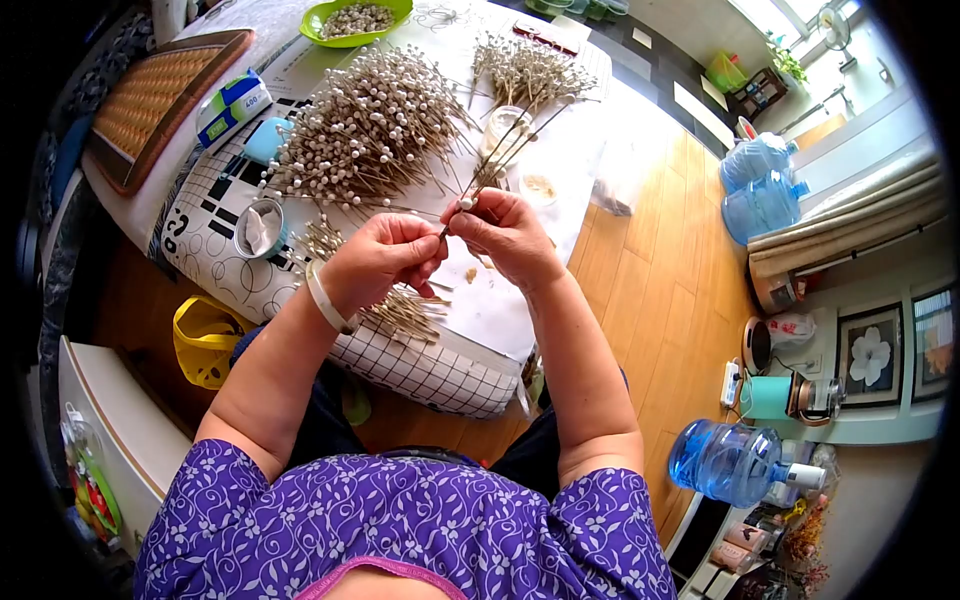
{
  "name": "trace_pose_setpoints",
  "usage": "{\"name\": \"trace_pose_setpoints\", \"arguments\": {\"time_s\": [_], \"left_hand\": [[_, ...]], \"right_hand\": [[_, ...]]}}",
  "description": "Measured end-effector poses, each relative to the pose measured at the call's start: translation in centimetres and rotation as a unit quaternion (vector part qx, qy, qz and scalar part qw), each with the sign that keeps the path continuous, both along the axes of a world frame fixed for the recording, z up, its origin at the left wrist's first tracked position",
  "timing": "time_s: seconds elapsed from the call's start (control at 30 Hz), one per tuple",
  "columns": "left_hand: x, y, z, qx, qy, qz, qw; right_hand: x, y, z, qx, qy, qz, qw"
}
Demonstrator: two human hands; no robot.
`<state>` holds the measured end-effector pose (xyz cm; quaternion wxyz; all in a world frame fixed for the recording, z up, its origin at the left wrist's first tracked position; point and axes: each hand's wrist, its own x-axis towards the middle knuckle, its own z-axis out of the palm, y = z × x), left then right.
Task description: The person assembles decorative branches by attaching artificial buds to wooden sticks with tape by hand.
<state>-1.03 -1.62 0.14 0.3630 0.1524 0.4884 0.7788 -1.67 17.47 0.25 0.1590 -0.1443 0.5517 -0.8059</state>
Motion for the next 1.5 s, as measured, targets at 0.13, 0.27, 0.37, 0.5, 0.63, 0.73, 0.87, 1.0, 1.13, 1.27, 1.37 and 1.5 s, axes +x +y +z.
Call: {"name": "trace_pose_setpoints", "arguments": {"time_s": [0.13,0.27,0.37,0.5,0.63,0.73,0.87,1.0,1.13,1.27,1.37,1.5], "left_hand": [[0.0,0.1,0.2,-0.005,0.003,0.024,1.0],[-0.1,0.3,0.1,-0.009,0.021,0.028,0.999],[0.1,0.5,0.4,-0.059,0.059,0.044,0.996],[0.2,1.3,-0.8,-0.102,0.119,0.124,0.98],[0.6,1.4,-0.6,-0.119,0.17,0.149,0.967],[0.6,1.4,-0.6,-0.136,0.173,0.151,0.964],[0.3,1.4,-1.3,-0.19,0.275,0.165,0.928],[0.2,1.4,-1.5,-0.256,0.404,0.202,0.855],[0.1,1.4,-1.7,-0.219,0.272,0.19,0.917],[0.0,1.3,-1.1,-0.19,0.206,0.182,0.942],[-0.2,1.1,-1.1,-0.169,0.184,0.175,0.953],[-0.6,1.0,-1.2,-0.152,0.184,0.164,0.957]], "right_hand": [[0.2,-0.4,0.1,0.019,0.019,-0.031,0.999],[0.5,-0.7,-0.1,0.036,0.026,-0.069,0.997],[0.5,-0.9,-0.4,0.067,0.038,-0.098,0.992],[0.2,-1.4,-0.6,0.082,0.045,-0.127,0.988],[-0.1,-1.1,-1.1,0.134,0.04,-0.128,0.982],[0.1,-1.3,-1.0,0.112,0.034,-0.124,0.985],[0.4,-1.9,-0.7,0.082,0.009,-0.144,0.986],[0.2,-1.7,-1.1,0.083,-0.019,-0.132,0.988],[0.6,-0.8,0.5,0.098,-0.036,-0.087,0.991],[0.7,0.4,0.4,0.065,0.012,-0.02,0.998],[0.6,0.8,-0.8,0.018,0.007,-0.015,1.0],[0.8,0.3,-0.6,0.149,-0.011,-0.081,0.986]]}}
